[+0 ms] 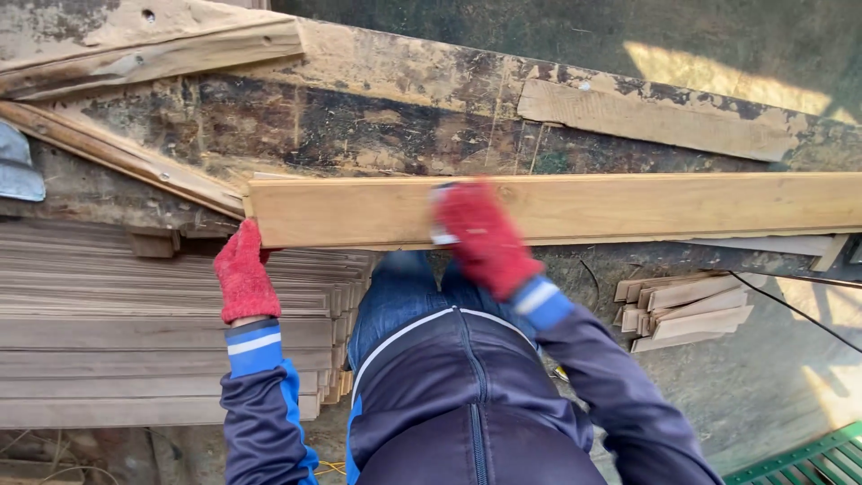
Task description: Manually sanding a long wooden plank with a small piece of sandpaper held in the hand.
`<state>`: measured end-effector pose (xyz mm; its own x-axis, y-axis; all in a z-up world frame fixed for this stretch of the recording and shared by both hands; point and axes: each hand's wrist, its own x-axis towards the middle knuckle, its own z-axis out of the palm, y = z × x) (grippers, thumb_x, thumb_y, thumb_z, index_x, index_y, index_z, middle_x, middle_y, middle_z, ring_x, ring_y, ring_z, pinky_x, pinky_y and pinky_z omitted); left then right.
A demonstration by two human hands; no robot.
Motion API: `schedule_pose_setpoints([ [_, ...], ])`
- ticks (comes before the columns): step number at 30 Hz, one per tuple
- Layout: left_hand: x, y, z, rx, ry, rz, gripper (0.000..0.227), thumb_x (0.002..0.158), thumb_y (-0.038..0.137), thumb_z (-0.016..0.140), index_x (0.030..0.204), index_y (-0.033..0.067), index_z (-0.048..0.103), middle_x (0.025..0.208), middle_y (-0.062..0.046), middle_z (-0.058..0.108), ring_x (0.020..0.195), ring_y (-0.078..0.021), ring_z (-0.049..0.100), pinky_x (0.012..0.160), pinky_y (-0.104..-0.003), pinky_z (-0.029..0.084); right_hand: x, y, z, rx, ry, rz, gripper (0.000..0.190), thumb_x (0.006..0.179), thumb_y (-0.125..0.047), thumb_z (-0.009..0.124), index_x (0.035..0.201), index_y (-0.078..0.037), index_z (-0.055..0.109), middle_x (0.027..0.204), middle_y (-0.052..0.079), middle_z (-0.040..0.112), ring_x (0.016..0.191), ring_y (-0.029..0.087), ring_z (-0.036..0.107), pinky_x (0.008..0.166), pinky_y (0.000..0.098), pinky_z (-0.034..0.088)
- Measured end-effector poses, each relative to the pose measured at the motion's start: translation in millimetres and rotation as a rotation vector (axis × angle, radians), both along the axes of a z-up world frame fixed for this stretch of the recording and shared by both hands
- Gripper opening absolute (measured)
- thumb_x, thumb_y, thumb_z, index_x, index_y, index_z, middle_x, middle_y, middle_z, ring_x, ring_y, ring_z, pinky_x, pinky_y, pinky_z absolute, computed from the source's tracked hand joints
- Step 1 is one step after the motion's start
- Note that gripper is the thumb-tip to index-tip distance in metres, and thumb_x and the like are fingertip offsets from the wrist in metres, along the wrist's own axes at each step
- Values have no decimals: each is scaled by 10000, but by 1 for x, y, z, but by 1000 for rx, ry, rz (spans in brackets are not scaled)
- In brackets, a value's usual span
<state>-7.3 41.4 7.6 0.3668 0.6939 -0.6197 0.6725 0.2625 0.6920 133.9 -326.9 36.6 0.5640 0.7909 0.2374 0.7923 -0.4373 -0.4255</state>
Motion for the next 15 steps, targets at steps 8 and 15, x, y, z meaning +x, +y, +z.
schedule_pose_setpoints([
  [8, -14, 8, -24, -11, 19, 79, 498, 946, 487, 842, 1237, 95, 745, 1092, -160, 725, 1008, -228, 761, 914, -281, 631, -26, -126, -34, -109, -143, -580, 508, 991, -193, 712, 1443, 11, 603, 1532, 281, 520, 1441, 495, 399, 1246, 673, 157],
  [15, 4, -8, 6, -89, -142, 145, 458, 909, 378, 854, 1210, 48, 754, 1052, -174, 729, 991, -254, 751, 885, -369, 648, -15, 137, 7, 49, -3, 96, 601, 831, -300, 806, 1322, 1, 632, 1349, 257, 599, 1341, 458, 506, 1256, 695, 244],
])
